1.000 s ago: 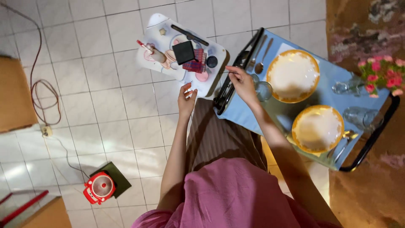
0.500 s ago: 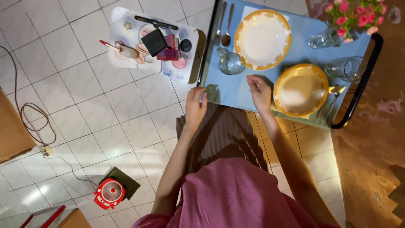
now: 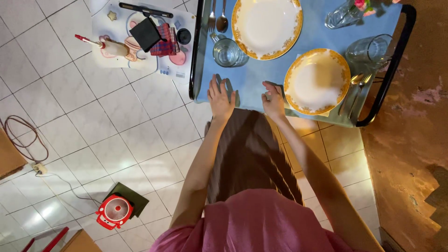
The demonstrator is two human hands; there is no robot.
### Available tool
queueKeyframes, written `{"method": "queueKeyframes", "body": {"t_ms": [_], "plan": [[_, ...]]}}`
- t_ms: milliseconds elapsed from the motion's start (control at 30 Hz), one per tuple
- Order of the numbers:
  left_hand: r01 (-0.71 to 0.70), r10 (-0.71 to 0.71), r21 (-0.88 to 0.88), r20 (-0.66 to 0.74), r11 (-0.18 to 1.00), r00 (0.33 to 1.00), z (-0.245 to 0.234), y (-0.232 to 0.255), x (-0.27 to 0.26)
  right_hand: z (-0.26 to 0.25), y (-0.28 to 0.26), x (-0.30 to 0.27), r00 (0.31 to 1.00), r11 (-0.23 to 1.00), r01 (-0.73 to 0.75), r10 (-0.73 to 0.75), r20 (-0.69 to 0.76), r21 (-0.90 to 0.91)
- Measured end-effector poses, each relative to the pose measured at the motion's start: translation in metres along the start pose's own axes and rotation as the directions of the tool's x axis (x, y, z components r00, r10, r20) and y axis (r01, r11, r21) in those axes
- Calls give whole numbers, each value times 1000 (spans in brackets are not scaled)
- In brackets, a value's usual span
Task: The person wipes a glass vase with a dark cloth, then arranges plates, glasses, cutlery, and a flower vase on a small table. They repeatedly smooth the tablecloth and adjust the positions of the items to finalize the table setting.
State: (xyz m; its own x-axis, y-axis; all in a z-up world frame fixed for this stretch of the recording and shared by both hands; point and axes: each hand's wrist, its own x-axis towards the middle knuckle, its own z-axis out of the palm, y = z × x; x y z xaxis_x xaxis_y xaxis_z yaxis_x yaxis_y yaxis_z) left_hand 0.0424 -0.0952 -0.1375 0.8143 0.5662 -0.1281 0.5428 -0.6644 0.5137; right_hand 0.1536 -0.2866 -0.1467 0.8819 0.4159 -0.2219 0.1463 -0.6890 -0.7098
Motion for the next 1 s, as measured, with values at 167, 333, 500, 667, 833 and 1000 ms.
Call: {"method": "queueKeyframes", "body": {"t_ms": [167, 333, 500, 667, 833, 1000], "plan": [[-26, 26, 136, -2, 990, 1000, 21, 7, 7, 19, 27, 2, 996, 997, -71, 71, 46, -11], [56, -57, 131, 2, 990, 998, 12, 6, 22, 22, 36, -4, 986, 994, -105, 108, 127, -29], [190, -184, 217, -48, 958, 982, 23, -29, 42, 14, 23, -4, 978, 993, -115, 109, 175, 26], [259, -222, 180, -203, 949, 954, 27, -48, 34, 13, 20, -3, 970, 989, -143, 133, 204, 36], [68, -41, 77, -313, 995, 949, 11, -26, 2, 12, 21, -4, 968, 991, -130, 125, 218, 11], [177, -148, 61, -331, 982, 932, 35, -46, -31, 5, 15, -5, 964, 993, -114, 110, 243, 2]]}}
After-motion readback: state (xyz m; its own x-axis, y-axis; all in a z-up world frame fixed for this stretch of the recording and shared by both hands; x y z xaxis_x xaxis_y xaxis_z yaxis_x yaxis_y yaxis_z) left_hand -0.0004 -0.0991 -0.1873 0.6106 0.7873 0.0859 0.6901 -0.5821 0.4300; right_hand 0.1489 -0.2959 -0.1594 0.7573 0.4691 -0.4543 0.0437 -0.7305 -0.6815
